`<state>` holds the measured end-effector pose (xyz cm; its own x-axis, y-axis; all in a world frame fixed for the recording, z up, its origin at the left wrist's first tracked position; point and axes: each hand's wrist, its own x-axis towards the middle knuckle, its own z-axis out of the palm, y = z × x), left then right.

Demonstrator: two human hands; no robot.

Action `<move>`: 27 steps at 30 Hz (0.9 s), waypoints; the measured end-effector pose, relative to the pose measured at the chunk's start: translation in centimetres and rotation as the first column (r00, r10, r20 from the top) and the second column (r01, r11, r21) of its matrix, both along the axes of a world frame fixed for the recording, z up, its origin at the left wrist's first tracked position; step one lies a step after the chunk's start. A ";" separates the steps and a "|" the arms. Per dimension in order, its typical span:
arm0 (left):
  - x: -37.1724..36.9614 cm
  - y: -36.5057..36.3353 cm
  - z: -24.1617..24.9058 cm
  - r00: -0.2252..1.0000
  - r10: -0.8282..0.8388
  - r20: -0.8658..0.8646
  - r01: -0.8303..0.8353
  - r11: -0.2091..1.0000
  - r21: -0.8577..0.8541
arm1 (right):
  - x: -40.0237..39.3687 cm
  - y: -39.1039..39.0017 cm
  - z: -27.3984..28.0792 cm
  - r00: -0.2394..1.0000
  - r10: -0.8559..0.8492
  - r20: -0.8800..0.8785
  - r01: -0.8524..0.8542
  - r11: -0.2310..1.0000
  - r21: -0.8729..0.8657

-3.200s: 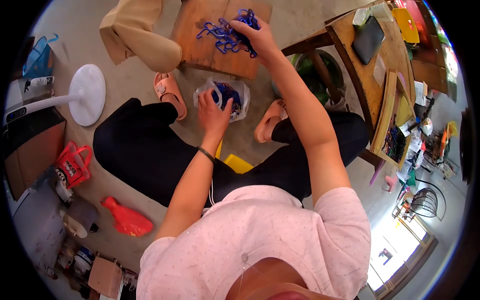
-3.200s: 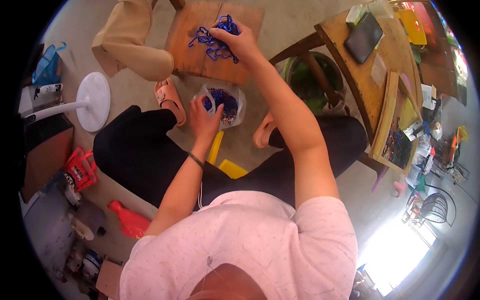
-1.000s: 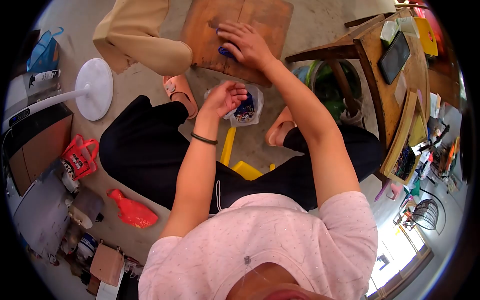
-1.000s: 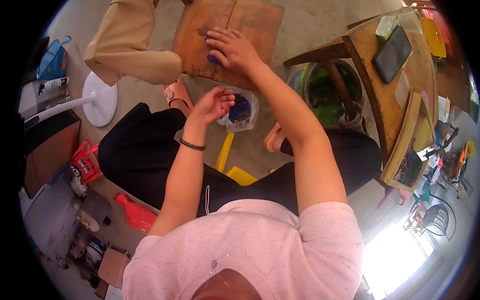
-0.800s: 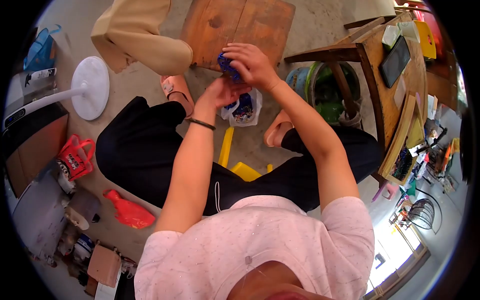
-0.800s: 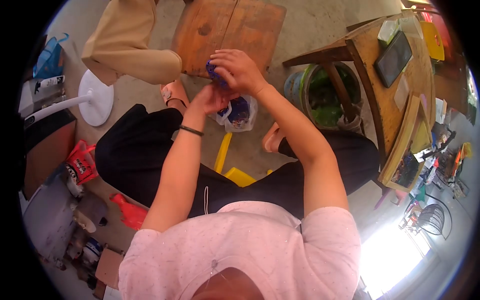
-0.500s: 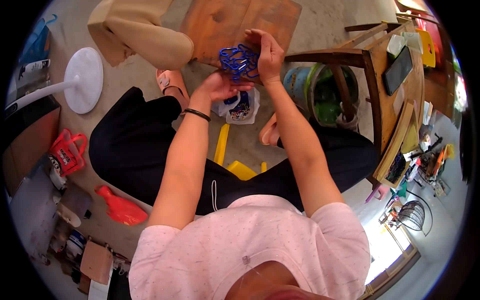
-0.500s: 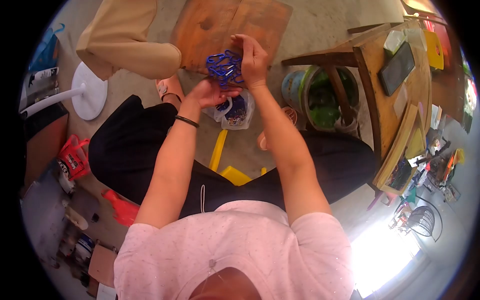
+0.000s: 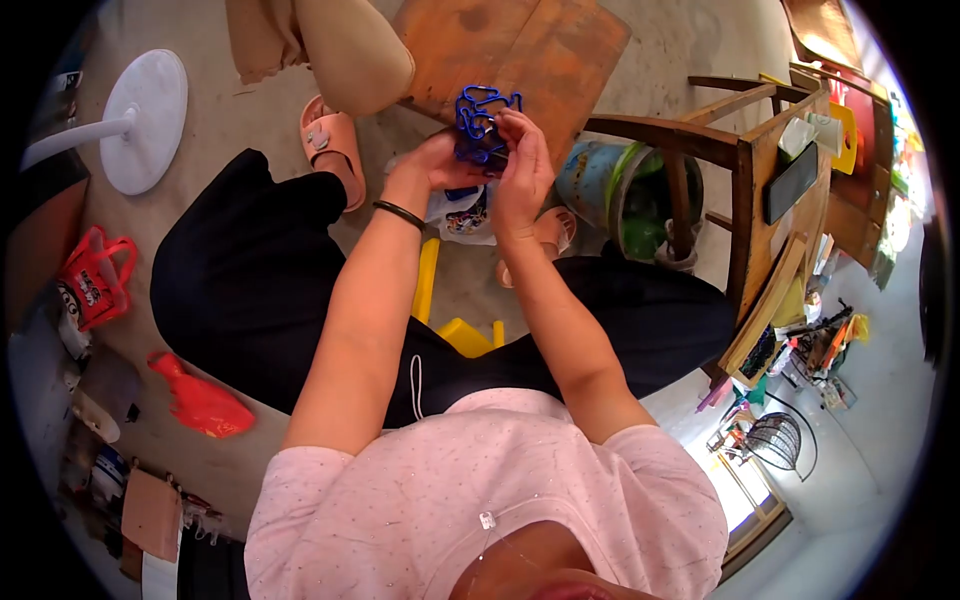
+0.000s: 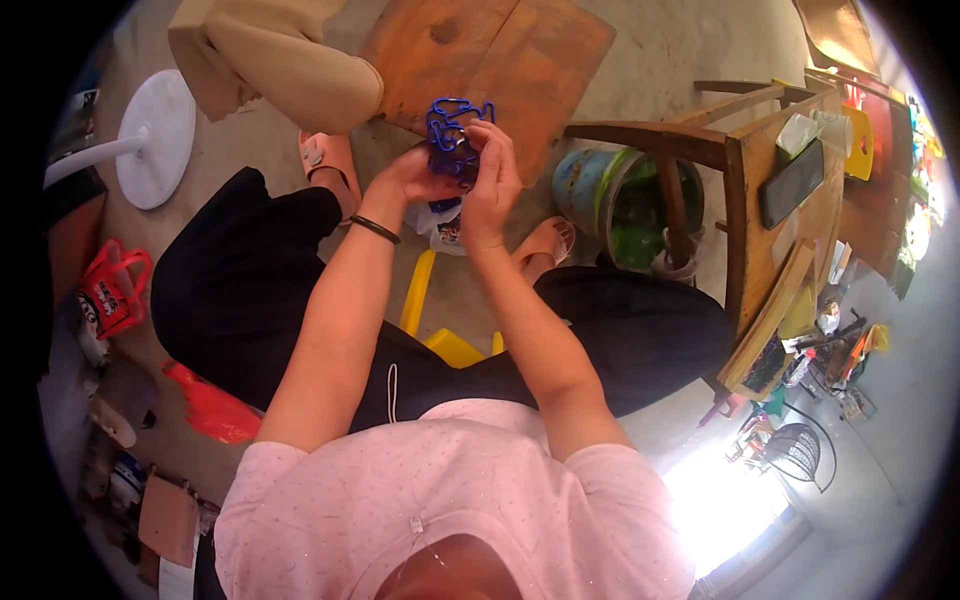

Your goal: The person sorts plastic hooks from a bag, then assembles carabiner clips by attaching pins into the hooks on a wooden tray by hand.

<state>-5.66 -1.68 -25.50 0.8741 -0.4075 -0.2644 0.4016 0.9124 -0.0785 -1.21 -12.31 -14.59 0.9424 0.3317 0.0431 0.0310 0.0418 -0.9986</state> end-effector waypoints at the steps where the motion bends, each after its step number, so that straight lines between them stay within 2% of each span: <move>1: 0.0 0.1 0.2 0.998 -0.027 -0.055 0.029 0.999 0.045 | 0.4 -0.1 0.6 0.998 0.030 -0.052 -0.030 1.000 0.007; 2: 0.0 0.2 0.4 0.993 -0.050 -0.111 0.061 0.994 0.089 | 0.9 -0.1 1.2 0.993 0.061 -0.104 -0.060 0.998 0.015; 3: 0.0 0.3 0.1 0.998 -0.060 -0.030 0.061 0.997 0.055 | 2.2 0.2 1.6 0.991 0.120 0.058 -0.114 0.990 -0.088; 5: -0.1 0.4 -0.8 0.989 -0.071 0.129 0.073 0.997 -0.012 | 5.5 1.1 1.5 0.898 0.271 0.346 -0.164 0.937 -0.307; 8: 0.0 1.1 1.7 0.993 -0.115 -0.026 0.117 0.975 0.191 | 7.2 2.1 0.6 0.710 0.517 0.479 -0.338 0.846 -0.413; 9: -0.1 1.1 1.1 0.994 -0.083 -0.070 0.094 0.980 0.175 | 7.0 2.2 0.6 0.681 0.553 0.480 -0.388 0.828 -0.404; 11: -0.6 0.8 -0.3 0.987 -0.021 -0.160 0.045 0.989 0.143 | 6.0 1.7 0.8 0.702 0.566 0.432 -0.430 0.821 -0.377; 14: -0.2 0.8 0.6 0.975 -0.019 -0.220 0.079 0.960 0.267 | 4.7 0.6 0.3 0.748 0.550 0.371 -0.437 0.829 -0.348; 17: -1.0 0.5 -1.6 0.993 0.005 -0.121 -0.002 1.000 0.024 | 2.9 0.2 0.4 0.789 0.519 0.329 -0.433 0.850 -0.301; 20: -1.0 0.6 2.6 0.948 0.048 -0.315 0.051 0.954 0.297 | 1.7 -0.3 1.5 0.846 0.466 0.258 -0.419 0.881 -0.218; 21: -0.8 0.6 2.4 0.975 0.014 -0.220 0.034 0.977 0.211 | 1.6 -0.3 1.9 0.864 0.449 0.226 -0.414 0.891 -0.185; 23: -0.6 0.6 2.1 0.999 -0.027 -0.022 0.027 0.999 0.029 | 2.9 -0.2 2.3 0.971 0.217 0.101 -0.199 0.966 -0.163; 24: -0.6 0.5 2.2 0.997 -0.035 -0.064 0.040 0.997 0.069 | 3.6 -0.1 2.2 0.995 0.091 0.036 -0.084 0.983 -0.163; 26: -0.3 0.3 2.5 0.988 -0.051 -0.144 0.073 0.986 0.149 | 3.7 -0.6 0.6 0.973 0.185 0.141 -0.153 0.965 -0.212; 27: -0.3 0.0 1.8 0.992 -0.027 -0.124 0.041 0.992 0.117 | 3.2 -1.2 0.1 0.950 0.263 0.168 -0.215 0.942 -0.259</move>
<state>-5.95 -1.71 -23.74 0.8185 -0.3957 -0.4166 0.4267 0.9042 -0.0204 2.01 -13.50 -14.50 0.8142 0.5695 0.1134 0.2467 -0.1624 -0.9554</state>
